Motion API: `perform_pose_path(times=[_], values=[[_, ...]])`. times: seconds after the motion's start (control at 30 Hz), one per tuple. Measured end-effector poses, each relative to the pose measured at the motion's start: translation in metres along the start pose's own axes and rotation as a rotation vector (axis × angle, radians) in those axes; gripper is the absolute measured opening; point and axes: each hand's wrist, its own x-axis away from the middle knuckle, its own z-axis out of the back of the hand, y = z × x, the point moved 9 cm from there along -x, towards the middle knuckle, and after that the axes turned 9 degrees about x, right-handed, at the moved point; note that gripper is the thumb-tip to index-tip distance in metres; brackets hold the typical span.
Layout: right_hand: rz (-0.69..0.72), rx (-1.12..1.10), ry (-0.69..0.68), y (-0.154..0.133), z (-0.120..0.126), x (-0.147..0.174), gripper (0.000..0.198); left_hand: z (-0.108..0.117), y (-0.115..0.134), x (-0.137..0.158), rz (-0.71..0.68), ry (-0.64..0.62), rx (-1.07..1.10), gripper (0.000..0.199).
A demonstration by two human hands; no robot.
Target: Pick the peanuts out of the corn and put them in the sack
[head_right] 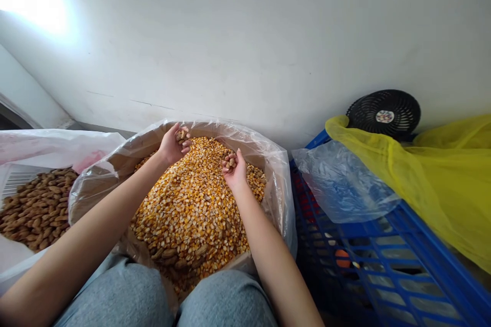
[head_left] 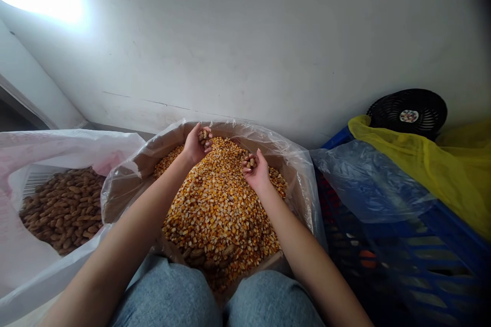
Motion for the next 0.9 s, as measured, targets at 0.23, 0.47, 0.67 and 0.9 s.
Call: perform_pose_path(times=[0.23, 0.47, 0.67, 0.9], values=[[0.196, 0.683, 0.324, -0.023, 0.034, -0.020, 0.019, 0.034, 0.014, -0.007, -0.084, 0.187, 0.026, 0.019], [0.271, 1.029, 0.324, -0.029, 0.036, -0.060, 0.027, 0.061, 0.018, -0.011, -0.128, 0.320, 0.086, 0.019], [0.367, 1.185, 0.279, -0.022, 0.019, -0.077, 0.034, 0.065, 0.015, -0.016, -0.149, 0.355, 0.119, 0.022], [0.304, 1.146, 0.192, -0.009, 0.023, -0.079, 0.037, 0.058, 0.008, -0.018, -0.101, 0.293, 0.156, 0.024]])
